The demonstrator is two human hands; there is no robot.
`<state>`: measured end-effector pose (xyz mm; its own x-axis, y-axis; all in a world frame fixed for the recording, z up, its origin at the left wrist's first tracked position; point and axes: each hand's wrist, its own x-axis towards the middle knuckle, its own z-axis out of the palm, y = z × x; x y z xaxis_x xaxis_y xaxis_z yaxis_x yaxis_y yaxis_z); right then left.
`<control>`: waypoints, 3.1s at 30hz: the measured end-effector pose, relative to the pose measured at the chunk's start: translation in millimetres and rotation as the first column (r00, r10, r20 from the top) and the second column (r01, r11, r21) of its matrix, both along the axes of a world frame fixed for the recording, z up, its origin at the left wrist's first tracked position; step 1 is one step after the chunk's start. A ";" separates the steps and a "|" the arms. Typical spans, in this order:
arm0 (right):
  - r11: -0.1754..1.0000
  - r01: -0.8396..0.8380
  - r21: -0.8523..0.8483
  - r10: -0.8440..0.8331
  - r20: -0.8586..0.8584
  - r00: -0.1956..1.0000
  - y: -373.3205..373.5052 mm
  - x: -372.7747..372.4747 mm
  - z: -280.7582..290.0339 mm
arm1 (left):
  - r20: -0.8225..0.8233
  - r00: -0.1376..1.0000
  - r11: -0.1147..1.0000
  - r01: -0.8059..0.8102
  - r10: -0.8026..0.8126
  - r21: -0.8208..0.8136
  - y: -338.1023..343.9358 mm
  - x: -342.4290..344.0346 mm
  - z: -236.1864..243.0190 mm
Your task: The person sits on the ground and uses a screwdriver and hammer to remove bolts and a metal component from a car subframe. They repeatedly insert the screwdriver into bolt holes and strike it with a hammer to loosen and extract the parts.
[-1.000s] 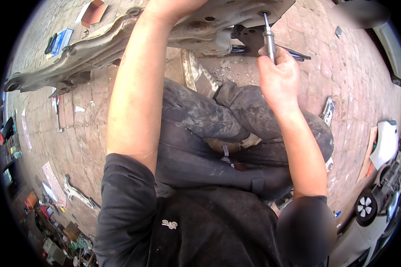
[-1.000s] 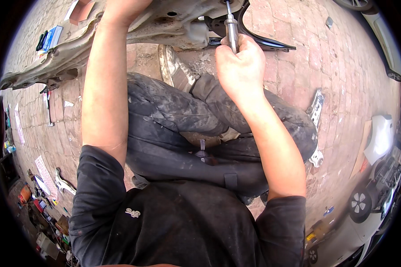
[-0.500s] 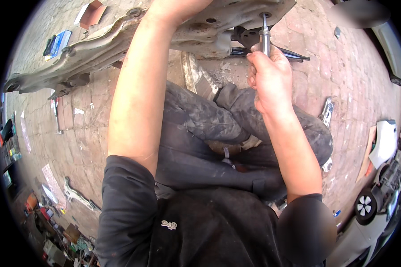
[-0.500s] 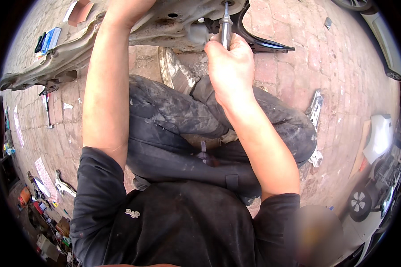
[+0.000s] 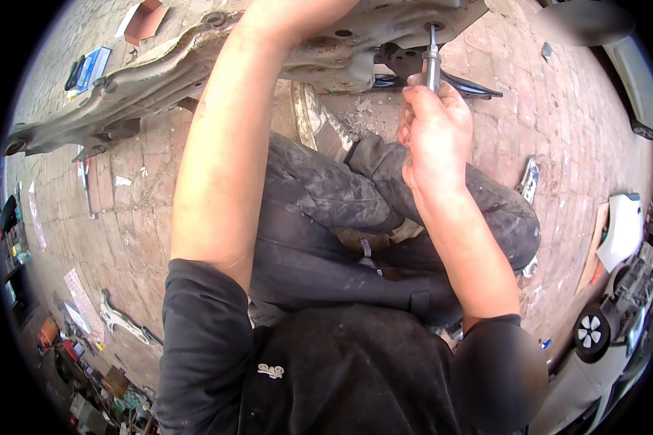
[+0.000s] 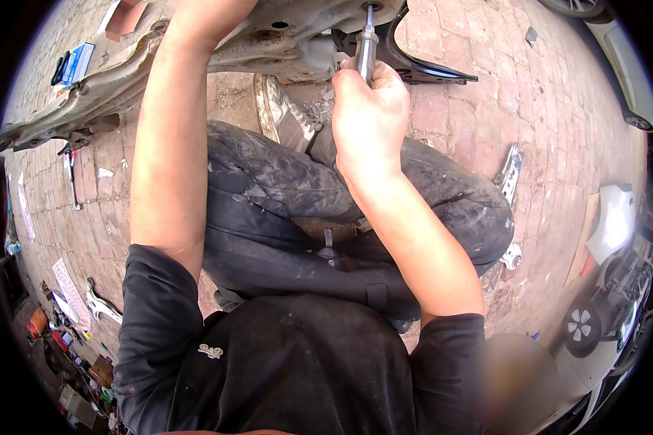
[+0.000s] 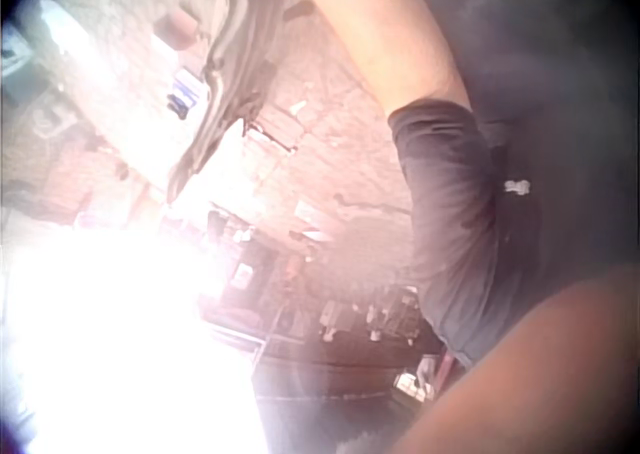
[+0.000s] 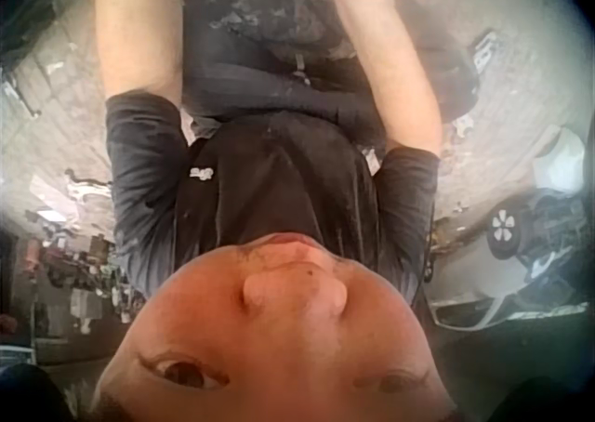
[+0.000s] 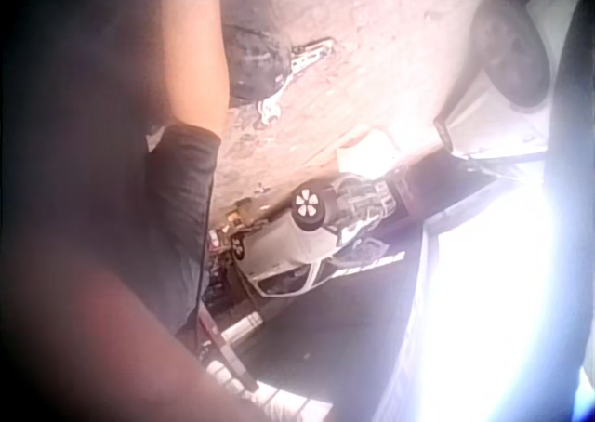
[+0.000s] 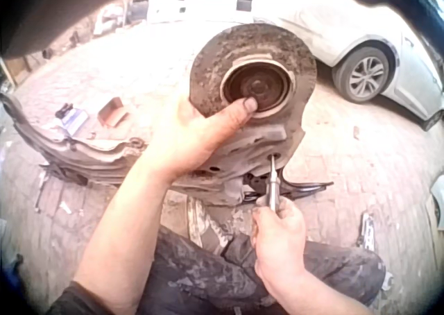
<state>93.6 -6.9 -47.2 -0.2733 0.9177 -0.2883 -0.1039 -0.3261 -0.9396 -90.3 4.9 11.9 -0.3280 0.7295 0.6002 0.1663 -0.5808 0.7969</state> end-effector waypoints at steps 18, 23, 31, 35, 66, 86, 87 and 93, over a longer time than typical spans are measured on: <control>0.867 -0.447 -0.220 0.449 -0.045 0.892 47.2 55.1 31.1 | -0.053 0.999 0.997 -0.014 0.010 -0.078 -3.2 -7.3 -3.0; 0.861 -0.442 -0.252 0.392 -0.226 0.892 46.4 46.9 15.8 | -0.056 0.998 0.996 -0.041 0.036 -0.084 -2.8 -8.1 -1.9; 0.946 -0.223 -0.236 0.157 -0.269 0.950 12.6 8.4 23.1 | -0.022 1.000 0.998 0.001 -0.003 -0.068 4.2 -10.2 -8.2; 0.874 -0.468 -0.128 0.467 -0.040 0.883 39.2 49.0 28.0 | -0.028 1.000 0.996 -0.007 0.004 -0.087 -1.0 -10.8 -3.4; 0.883 -0.442 -0.159 0.461 0.111 0.880 -8.1 68.6 10.9 | -0.136 0.982 0.952 -0.164 0.132 -0.259 -15.7 -2.5 2.0; 0.888 -0.415 -0.197 0.294 0.938 0.185 190.4 333.2 -160.1 | -0.232 0.914 0.871 -0.391 0.332 -0.296 -10.4 -24.6 -17.2; 0.887 -0.431 -0.165 0.271 0.943 0.196 185.2 343.2 -181.7 | -0.248 0.911 0.876 -0.394 0.330 -0.279 -9.6 -26.5 -18.4; 0.952 -0.303 -0.047 0.179 0.887 0.426 139.6 349.7 -211.6 | -0.167 0.905 0.850 -0.425 0.392 -0.311 -9.3 -46.1 -28.4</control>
<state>443.3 132.7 -258.8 -0.1484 0.8963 -0.4178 0.8556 -0.0955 -0.5087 -136.4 -4.4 -16.5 -0.5952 0.7028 0.3897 0.4135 -0.1480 0.8984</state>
